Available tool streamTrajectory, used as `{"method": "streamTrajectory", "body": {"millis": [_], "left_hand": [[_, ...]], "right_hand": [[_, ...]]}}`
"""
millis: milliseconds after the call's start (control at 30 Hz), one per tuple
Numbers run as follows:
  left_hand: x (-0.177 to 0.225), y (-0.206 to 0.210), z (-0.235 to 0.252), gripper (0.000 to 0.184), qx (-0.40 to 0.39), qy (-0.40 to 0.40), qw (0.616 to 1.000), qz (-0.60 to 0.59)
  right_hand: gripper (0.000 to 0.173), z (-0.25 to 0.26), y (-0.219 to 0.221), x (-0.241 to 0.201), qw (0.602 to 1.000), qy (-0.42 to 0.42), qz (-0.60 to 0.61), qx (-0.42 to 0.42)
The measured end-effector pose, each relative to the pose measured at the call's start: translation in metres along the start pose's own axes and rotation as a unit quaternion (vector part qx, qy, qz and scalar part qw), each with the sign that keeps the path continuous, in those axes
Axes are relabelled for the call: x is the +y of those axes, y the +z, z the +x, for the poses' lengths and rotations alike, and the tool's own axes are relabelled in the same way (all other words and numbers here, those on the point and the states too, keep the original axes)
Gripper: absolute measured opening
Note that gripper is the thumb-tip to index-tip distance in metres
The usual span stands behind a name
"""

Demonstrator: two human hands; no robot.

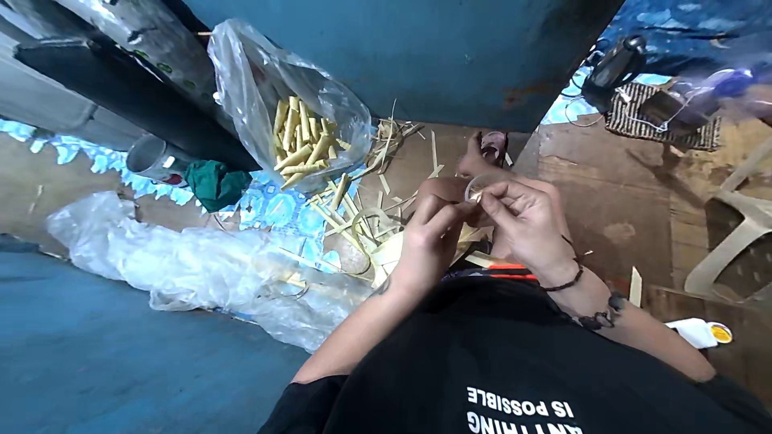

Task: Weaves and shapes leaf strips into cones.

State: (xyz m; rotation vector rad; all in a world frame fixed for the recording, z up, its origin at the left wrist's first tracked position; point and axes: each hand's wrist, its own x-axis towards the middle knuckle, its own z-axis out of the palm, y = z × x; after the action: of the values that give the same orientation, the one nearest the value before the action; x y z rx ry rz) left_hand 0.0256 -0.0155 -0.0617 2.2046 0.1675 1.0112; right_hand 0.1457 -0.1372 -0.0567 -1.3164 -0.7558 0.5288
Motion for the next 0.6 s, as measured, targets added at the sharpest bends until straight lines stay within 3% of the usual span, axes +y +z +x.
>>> {"method": "streamTrajectory", "body": {"millis": [100, 167, 233, 300, 333, 400, 467, 500, 533, 600], "left_hand": [[-0.008, 0.006, -0.007, 0.02, -0.042, 0.028, 0.997, 0.053], [-0.009, 0.008, -0.009, 0.027, -0.076, 0.005, 0.997, 0.005], [-0.01, 0.006, -0.009, 0.028, -0.083, -0.072, 0.989, -0.101], [-0.011, 0.004, -0.003, 0.017, -0.048, -0.19, 0.957, -0.213], [-0.011, 0.0, 0.001, 0.014, -0.05, -0.247, 0.933, -0.257], [-0.01, -0.008, 0.006, 0.015, -0.064, -0.302, 0.9, -0.309], [-0.007, -0.012, 0.005, 0.013, -0.075, -0.286, 0.905, -0.307], [-0.003, -0.014, 0.004, 0.013, -0.084, -0.276, 0.905, -0.311], [0.0, -0.017, 0.003, 0.017, -0.098, -0.269, 0.899, -0.332], [0.003, -0.021, 0.003, 0.025, -0.121, -0.253, 0.893, -0.351]], "right_hand": [[0.006, 0.001, -0.003, 0.002, 1.0, -0.008, -0.022, 0.012], [0.008, 0.003, -0.005, 0.001, 0.999, -0.028, -0.004, 0.031], [0.006, 0.003, -0.003, 0.001, 0.998, -0.039, -0.003, 0.043], [0.005, 0.0, 0.0, 0.002, 0.991, -0.107, -0.074, 0.043], [0.007, -0.002, 0.0, 0.004, 0.974, -0.172, -0.141, 0.043], [0.01, -0.004, -0.003, 0.014, 0.901, -0.329, -0.283, 0.021], [0.014, -0.003, -0.011, 0.019, 0.829, -0.428, -0.358, -0.045], [0.016, -0.002, -0.015, 0.02, 0.816, -0.441, -0.367, -0.071], [0.017, 0.0, -0.018, 0.021, 0.822, -0.44, -0.353, -0.08], [0.015, 0.002, -0.019, 0.018, 0.876, -0.389, -0.278, -0.063]]}}
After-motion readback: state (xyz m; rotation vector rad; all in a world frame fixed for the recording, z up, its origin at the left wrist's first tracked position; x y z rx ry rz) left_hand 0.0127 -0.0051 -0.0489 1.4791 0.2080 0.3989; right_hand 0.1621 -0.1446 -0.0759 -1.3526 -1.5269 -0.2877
